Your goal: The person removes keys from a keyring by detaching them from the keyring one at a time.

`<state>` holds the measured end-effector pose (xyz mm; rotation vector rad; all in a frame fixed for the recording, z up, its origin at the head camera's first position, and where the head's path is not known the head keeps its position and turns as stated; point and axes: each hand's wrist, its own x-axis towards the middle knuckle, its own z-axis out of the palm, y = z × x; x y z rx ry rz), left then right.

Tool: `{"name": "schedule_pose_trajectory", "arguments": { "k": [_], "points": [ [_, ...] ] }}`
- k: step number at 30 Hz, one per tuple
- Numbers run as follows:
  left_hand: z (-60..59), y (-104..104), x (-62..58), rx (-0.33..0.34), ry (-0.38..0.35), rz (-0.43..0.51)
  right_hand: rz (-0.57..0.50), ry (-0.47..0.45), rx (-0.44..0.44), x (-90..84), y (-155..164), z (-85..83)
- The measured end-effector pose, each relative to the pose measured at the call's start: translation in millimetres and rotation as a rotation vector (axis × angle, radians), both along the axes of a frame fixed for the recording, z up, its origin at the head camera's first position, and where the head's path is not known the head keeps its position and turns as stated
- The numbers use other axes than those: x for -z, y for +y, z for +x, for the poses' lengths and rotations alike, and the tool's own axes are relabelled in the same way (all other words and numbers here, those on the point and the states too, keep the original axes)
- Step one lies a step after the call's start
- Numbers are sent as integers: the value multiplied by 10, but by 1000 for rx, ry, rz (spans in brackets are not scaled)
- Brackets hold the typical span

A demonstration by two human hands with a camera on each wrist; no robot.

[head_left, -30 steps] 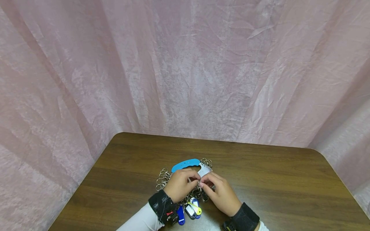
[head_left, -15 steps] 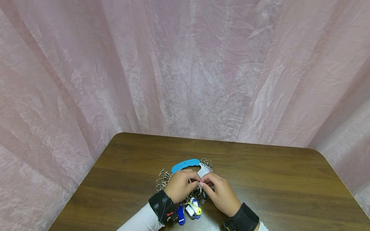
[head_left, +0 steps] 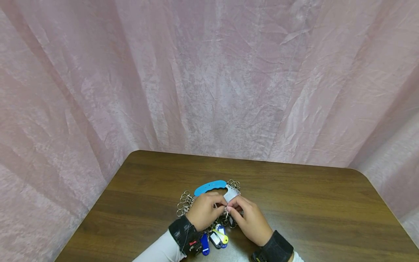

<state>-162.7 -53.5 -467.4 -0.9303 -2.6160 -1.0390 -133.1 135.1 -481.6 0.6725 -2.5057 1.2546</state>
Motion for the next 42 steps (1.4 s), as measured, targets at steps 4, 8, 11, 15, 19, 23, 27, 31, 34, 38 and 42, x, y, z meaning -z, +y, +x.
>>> {"name": "schedule_pose_trajectory", "arguments": {
  "k": [4, 8, 11, 15, 19, 23, 27, 31, 34, 38, 42],
  "points": [
    [-1, 5, 7, -1, 9, -2, 3, 6, 2, 7, 2, 1],
    [-5, 7, 11, -6, 20, -8, 2, 7, 6, 5, -1, 2],
    [-9, 8, 13, -6, 29, -10, 1, 3, 10, 2, -1, 2],
    [-14, 10, 9, -2, 37, -11, 1, -19, 15, -4, 2, 4],
    [-14, 12, -3, -4, 27, -15, -6, -56, 37, -14, 1, 4],
    [-11, 11, -3, -5, 9, -14, -7, -88, 66, -21, 0, 1],
    [-3, 11, -9, -5, 7, -7, -6, -92, 71, -32, 2, 1],
    [5, 12, -13, -7, 0, -2, -18, -92, 67, -44, 1, 4],
    [4, 12, -10, -9, -10, -5, -23, -91, 71, -46, 0, 5],
    [-1, 13, -18, -15, -30, -14, -24, -101, 89, -50, 5, -1],
    [-3, 12, -23, -25, -50, -19, -38, -116, 100, -63, 23, -1]
  ]
}}
